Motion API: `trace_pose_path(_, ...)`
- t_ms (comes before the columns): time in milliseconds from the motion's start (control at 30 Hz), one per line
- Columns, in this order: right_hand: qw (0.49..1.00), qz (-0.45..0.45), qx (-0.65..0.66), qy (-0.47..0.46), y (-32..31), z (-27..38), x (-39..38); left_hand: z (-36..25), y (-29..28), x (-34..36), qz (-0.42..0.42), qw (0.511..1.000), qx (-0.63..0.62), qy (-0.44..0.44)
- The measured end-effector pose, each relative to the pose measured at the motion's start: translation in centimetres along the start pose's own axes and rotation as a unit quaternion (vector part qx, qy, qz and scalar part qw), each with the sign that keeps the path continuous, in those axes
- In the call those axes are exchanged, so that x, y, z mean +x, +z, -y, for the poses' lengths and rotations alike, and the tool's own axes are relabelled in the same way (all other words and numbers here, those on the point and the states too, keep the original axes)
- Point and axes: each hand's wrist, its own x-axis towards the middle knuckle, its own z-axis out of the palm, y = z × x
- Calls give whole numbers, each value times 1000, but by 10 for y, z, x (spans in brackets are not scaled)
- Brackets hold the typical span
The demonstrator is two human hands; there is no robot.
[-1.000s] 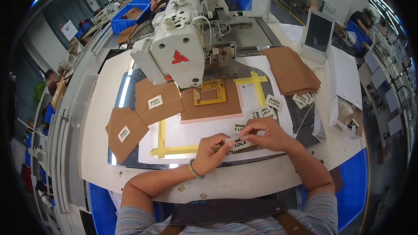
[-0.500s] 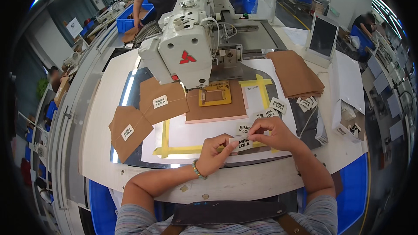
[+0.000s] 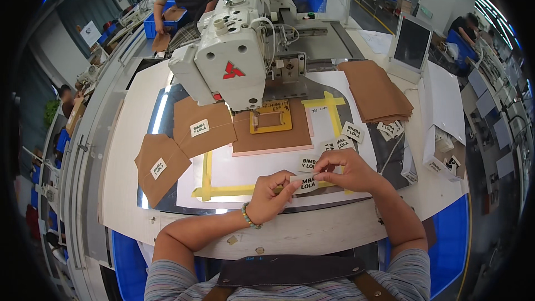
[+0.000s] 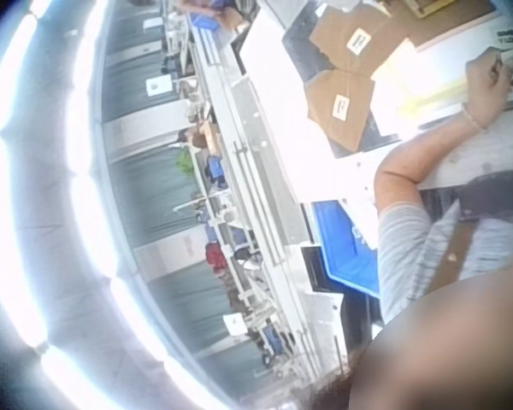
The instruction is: Placing brand labels onto leather pieces and sewing them using an industrial sewing machine.
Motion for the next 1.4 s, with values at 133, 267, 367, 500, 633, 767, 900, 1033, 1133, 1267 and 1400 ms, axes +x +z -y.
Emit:
trace_pose_path(133, 1000, 9, -25, -13, 0, 2, 1, 0, -1, 0, 0, 999, -2, -42)
trace_pose_path(267, 1000, 4, -22, -21, 0, 1, 2, 4, -1, 0, 2, 1000, -2, -18)
trace_pose_path(367, 1000, -8, -14, -1, 0, 0, 1, 5, -1, 0, 6, 1000, -8, -24)
trace_pose_path(500, 1000, -11, 3, 19, -2, -2, 2, 1, -2, -1, 13, 998, -11, -64)
trace_pose_path(633, 1000, -8, 19, 9, -3, -3, 1, -1, -2, 0, 32, 997, -28, -63)
trace_pose_path(767, 1000, -16, 7, -6, -4, -2, 0, 1, -2, 0, 32, 998, -37, -40)
trace_pose_path(900, 999, -26, -31, -8, -6, 3, -2, -1, -1, 1, 34, 998, -34, -34)
trace_pose_path(1033, 995, -72, -59, -31, -18, 11, -5, -17, -4, 5, 40, 999, -3, -17)
trace_pose_path(1133, 984, -173, -12, -40, -33, 18, -6, -33, -19, 8, 29, 996, 64, 55)
trace_pose_path(1267, 979, -200, 2, 27, -49, 25, 4, -40, -58, 15, 29, 898, 358, 255)
trace_pose_path(1400, 979, -190, -33, 71, -58, 20, 39, -34, -83, 17, 28, 830, 491, 264)
